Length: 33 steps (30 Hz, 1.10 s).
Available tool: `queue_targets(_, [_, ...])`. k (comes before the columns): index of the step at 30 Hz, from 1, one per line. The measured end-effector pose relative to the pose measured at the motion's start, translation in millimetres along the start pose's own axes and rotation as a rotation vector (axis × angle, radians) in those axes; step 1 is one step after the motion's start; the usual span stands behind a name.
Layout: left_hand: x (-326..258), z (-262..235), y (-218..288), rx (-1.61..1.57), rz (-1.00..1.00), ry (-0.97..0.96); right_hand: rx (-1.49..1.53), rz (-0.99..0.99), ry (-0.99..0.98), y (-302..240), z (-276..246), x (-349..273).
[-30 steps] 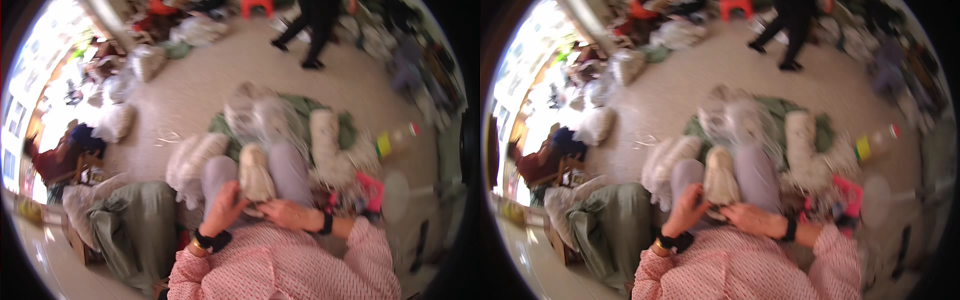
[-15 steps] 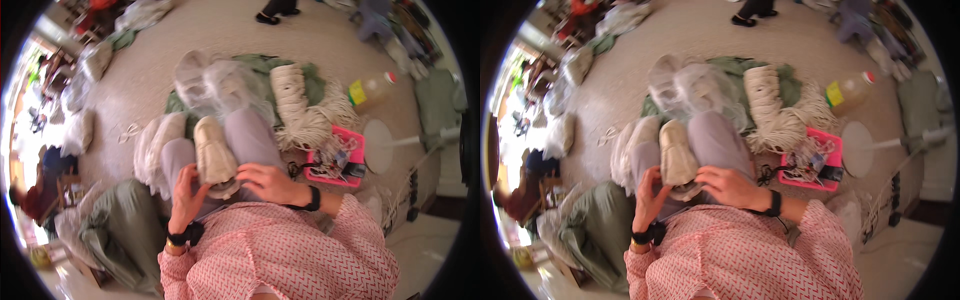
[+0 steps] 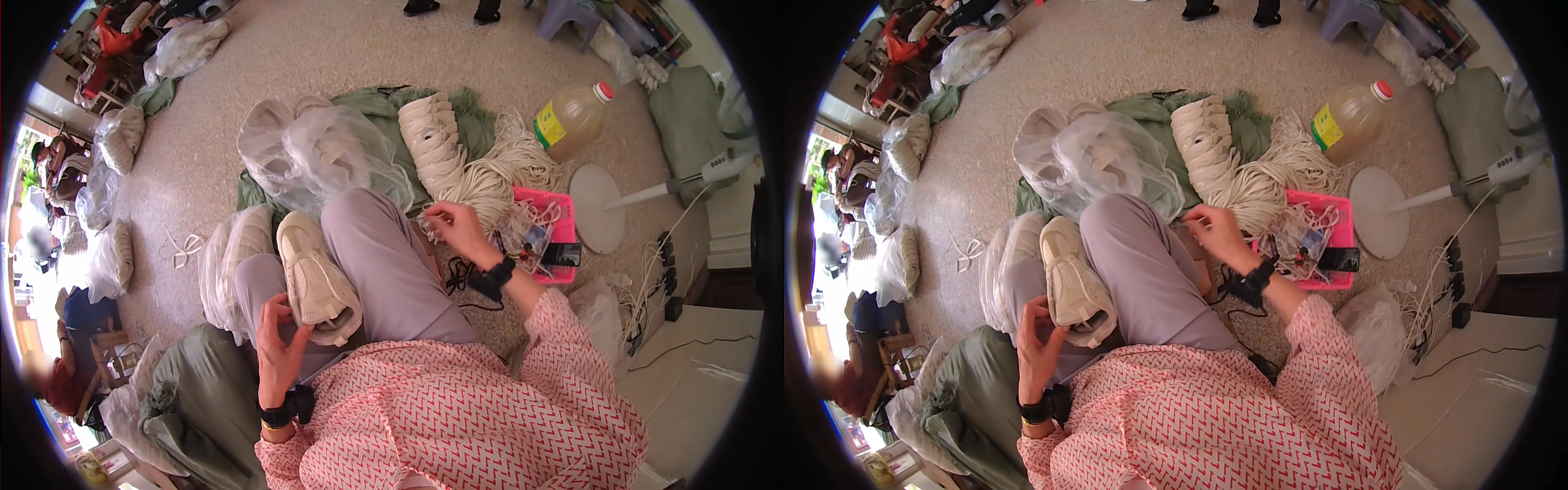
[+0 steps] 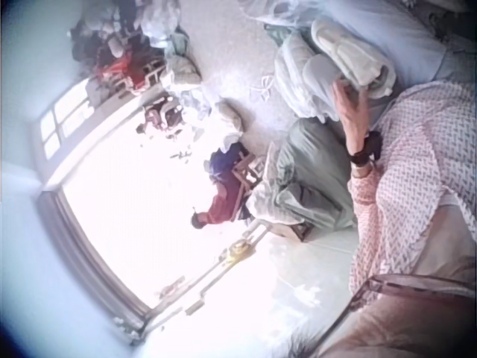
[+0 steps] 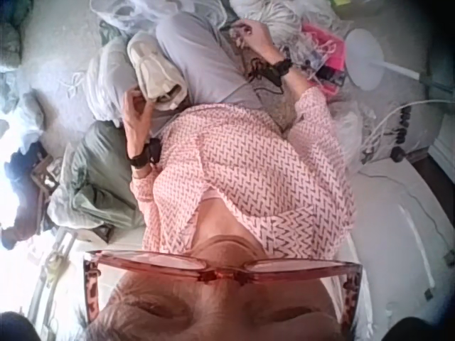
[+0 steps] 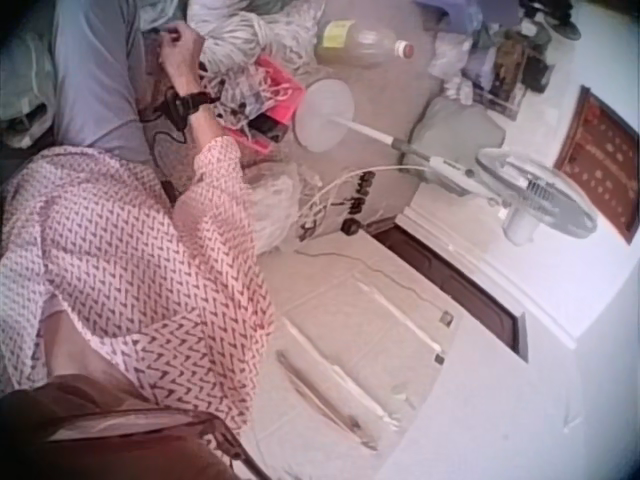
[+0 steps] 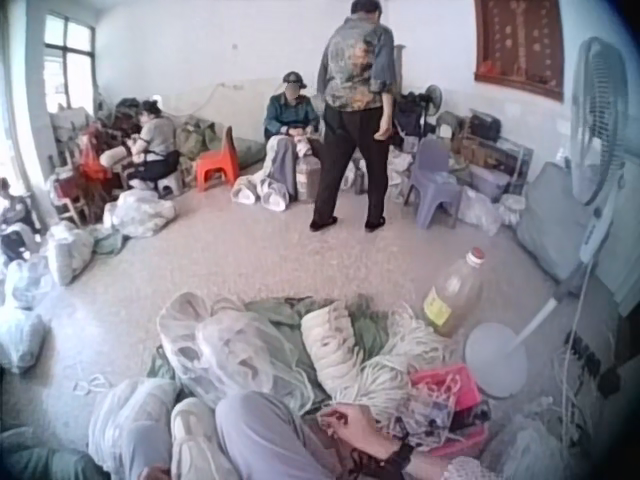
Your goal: Lacing a cream-colored sneaker while sitting on the floor in a production environment.
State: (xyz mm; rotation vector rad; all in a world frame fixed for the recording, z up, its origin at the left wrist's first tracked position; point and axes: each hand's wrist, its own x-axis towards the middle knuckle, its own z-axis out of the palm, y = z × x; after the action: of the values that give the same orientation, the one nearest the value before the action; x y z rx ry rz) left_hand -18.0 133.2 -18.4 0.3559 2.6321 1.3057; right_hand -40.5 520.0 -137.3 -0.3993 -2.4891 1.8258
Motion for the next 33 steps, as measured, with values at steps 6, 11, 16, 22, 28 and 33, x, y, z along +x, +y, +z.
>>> queue_targets(6, [3, -1, 0, -0.038, -0.017, -0.023, -0.709, -0.040, 0.214, 175, -55, 32])
queue_targets(11, [2, -1, 2, -0.022, -0.031, -0.020, -0.684, -0.002, 0.145, 183, -52, 29])
queue_targets(16, [5, -1, 4, -0.050, -0.039, -0.034, -0.722, -0.078, 0.231, 192, -46, 28])
queue_targets(22, [5, 1, 1, -0.091, -0.044, -0.031, -0.495, -0.167, 0.226, 204, -51, 33])
queue_targets(28, [4, 1, 2, -0.057, -0.046, -0.014, -0.370, -0.022, 0.136, 192, -39, 43])
queue_targets(33, [4, 1, 0, -0.059, -0.031, -0.018, -0.593, -0.135, 0.178, 187, -38, 48])
